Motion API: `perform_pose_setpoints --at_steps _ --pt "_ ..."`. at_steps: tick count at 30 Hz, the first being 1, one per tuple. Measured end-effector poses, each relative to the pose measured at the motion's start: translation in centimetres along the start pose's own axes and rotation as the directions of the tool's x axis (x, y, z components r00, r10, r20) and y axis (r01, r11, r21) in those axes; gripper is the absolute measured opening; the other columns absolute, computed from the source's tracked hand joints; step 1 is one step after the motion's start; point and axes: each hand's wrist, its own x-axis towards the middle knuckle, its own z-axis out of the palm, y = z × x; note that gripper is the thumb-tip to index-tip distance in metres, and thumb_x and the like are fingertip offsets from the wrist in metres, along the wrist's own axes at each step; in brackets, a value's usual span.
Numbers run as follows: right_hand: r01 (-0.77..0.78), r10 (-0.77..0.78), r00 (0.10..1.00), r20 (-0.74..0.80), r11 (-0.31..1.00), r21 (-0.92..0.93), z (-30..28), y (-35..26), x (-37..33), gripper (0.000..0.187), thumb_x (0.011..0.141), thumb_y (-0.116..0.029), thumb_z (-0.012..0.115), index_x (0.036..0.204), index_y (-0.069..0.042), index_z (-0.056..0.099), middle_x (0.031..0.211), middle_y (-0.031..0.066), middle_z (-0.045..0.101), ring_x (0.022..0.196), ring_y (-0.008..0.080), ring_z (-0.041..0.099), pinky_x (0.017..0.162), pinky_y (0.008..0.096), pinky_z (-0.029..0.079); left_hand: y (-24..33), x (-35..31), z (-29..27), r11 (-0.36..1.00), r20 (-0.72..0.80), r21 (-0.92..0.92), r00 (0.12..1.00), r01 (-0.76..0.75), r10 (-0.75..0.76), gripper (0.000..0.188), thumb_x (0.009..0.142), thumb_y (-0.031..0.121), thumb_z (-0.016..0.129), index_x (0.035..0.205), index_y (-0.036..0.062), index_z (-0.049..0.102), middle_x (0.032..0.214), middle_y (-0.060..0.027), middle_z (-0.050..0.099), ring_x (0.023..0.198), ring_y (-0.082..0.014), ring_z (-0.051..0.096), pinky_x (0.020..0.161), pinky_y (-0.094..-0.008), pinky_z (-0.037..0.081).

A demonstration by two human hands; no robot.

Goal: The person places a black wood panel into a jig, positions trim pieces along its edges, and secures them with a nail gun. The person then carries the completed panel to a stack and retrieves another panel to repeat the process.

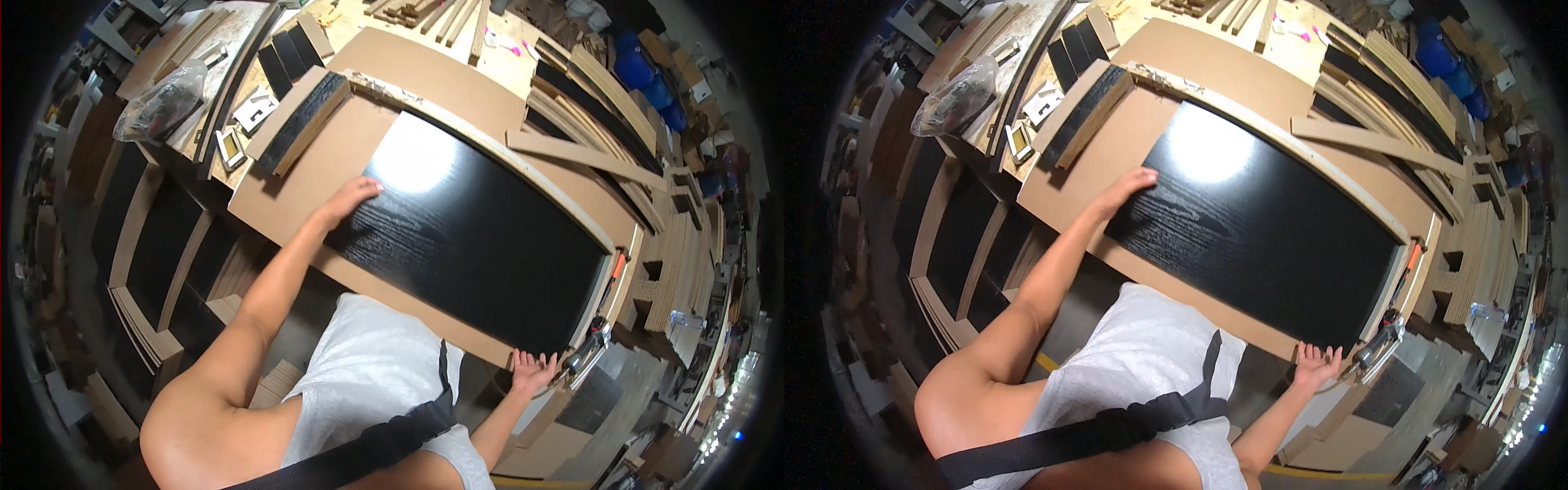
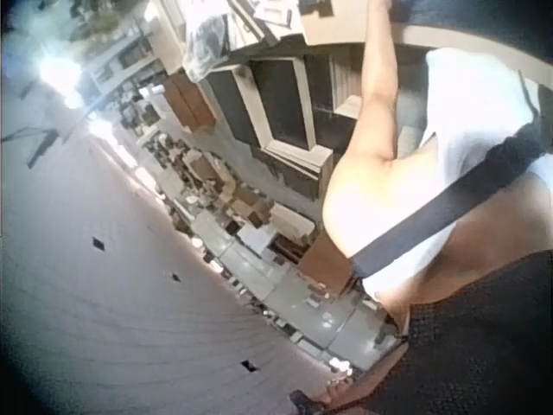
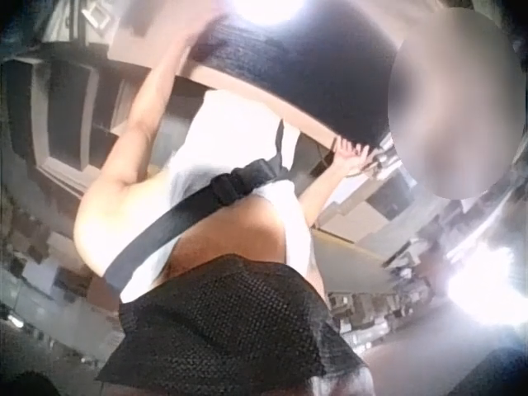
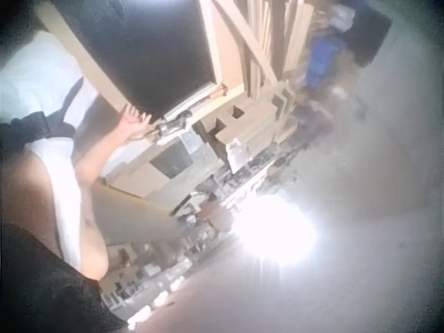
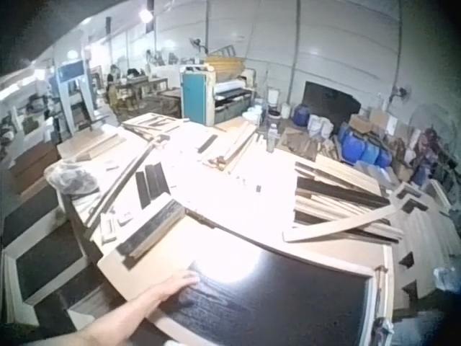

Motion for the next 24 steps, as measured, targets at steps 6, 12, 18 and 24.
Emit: perform_pose_setpoints --at_steps 6,12,18,24 --pt "-0.022 0.028 0.998 -0.061 0.996 0.088 -1.5 1.2 -0.1 0.037 0.086 -0.040 0.074 0.100 -0.015 0.050 0.101 0.0068 0.046 0.111 0.0336 0.047 0.105 0.0663 0.037 -0.5 2.2 0.5 0.981 -0.122 0.170 0.990 0.097 -0.076 0.067 0.090 0.052 0.070 0.129 -0.0011 0.060 0.124 -0.0170 0.064 0.126 -0.0256 0.054 0.107 -0.0367 0.041" --pt "-0.101 0.092 0.994 0.058 0.979 0.175 1.0 0.5 -0.6 0.070 0.091 -0.038 0.064 0.152 -0.013 0.041 0.158 0.0209 0.015 0.132 0.0371 0.035 0.118 0.0610 0.026 1.3 2.2 4.3 0.919 -0.216 0.345 0.969 0.190 -0.120 0.080 0.082 0.057 0.075 0.132 -0.0031 0.058 0.136 -0.0244 0.055 0.131 -0.0332 0.050 0.111 -0.0426 0.037" --pt "-0.171 0.118 0.960 0.253 0.965 0.198 -3.3 -1.3 0.8 0.074 0.095 -0.045 0.060 0.154 -0.007 0.035 0.161 0.0303 0.012 0.147 0.0461 0.022 0.119 0.0586 0.025 1.2 3.6 5.5 0.869 -0.239 0.412 0.953 0.275 -0.188 0.074 0.082 0.059 0.073 0.130 0.0037 0.061 0.138 -0.0263 0.046 0.134 -0.0380 0.043 0.112 -0.0456 0.036" --pt "-0.079 0.134 0.986 0.103 0.902 -0.424 -5.1 -3.2 2.4 0.045 0.099 -0.035 0.062 0.127 0.000 0.060 0.114 0.0159 0.068 0.097 0.0245 0.068 0.089 0.0373 0.054 1.8 5.4 7.2 0.622 -0.394 0.672 0.905 0.402 -0.160 0.094 0.078 0.060 0.077 0.143 -0.0005 0.046 0.149 -0.0310 0.035 0.144 -0.0414 0.031 0.116 -0.0488 0.030"
